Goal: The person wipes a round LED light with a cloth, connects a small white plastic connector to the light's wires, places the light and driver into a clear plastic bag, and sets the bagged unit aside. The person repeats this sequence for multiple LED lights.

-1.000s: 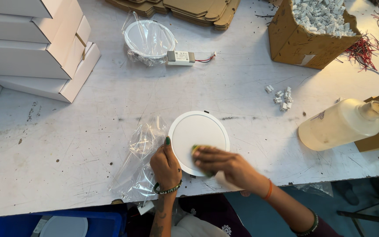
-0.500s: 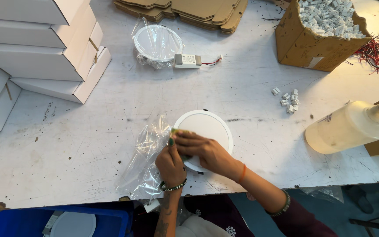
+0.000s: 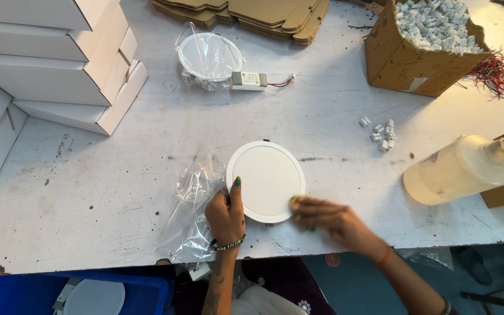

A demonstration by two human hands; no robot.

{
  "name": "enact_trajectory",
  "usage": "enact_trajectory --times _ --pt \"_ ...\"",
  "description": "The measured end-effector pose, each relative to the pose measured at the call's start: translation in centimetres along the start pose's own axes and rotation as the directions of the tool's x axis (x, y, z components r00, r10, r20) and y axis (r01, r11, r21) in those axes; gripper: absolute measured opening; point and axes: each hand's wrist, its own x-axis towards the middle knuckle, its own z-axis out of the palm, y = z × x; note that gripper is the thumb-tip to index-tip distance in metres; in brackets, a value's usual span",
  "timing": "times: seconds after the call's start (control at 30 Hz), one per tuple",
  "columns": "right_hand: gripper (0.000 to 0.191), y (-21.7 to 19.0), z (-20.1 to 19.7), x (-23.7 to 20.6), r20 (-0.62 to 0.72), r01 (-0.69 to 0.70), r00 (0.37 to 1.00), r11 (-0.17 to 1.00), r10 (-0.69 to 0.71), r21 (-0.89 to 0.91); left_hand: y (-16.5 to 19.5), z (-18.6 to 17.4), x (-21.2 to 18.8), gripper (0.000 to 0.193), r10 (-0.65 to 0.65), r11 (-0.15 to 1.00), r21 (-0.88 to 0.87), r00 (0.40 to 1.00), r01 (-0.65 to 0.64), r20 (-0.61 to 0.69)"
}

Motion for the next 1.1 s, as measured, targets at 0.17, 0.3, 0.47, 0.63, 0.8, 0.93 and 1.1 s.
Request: enact_trajectory --times 0.17,0.3,0.47,0.63,0.8,0.93,1.1 --pt "0.055 4.7 -4.1 -3.8 -0.337 -0.247 0.814 0.806 0.474 0.538 -0.1 0.0 -0.2 0.062 0.091 0.994 -0.054 0.993 -0.095 -0.078" --pt "0.038 6.2 -5.5 -5.0 -0.364 0.236 0.560 0.277 0.745 0.931 -0.2 -0.1 -0.3 0.063 0.077 0.994 -0.075 0.993 -0.084 -0.087" --pt "0.047 5.6 -5.4 -4.6 -0.374 -0.049 0.477 0.449 0.795 0.892 0.5 -0.4 -0.3 0.061 0.037 0.996 -0.078 0.998 -0.041 -0.056" --pt "0.051 3.4 -4.0 -3.6 -0.895 -0.498 0.445 0.827 -0.014 -0.261 1.7 -0.5 -0.2 0.056 0.031 0.996 -0.081 0.998 -0.036 -0.057" --pt "0.066 -1.1 0.5 0.2 -0.551 -0.245 0.829 0.946 0.091 -0.212 2.8 -0.1 -0.1 0.060 -0.066 0.995 -0.075 0.997 0.062 -0.042" --pt "0.077 -4.1 5.0 4.5 -0.099 0.062 0.988 0.898 -0.116 -0.436 3.1 0.2 -0.3 0.058 0.007 0.999 -0.032 0.997 -0.009 -0.073" --pt "0.084 -3.6 5.8 7.3 -0.160 -0.008 0.984 0.871 -0.081 -0.492 2.9 0.8 -1.2 0.051 -0.037 0.994 -0.108 0.998 0.032 -0.046"
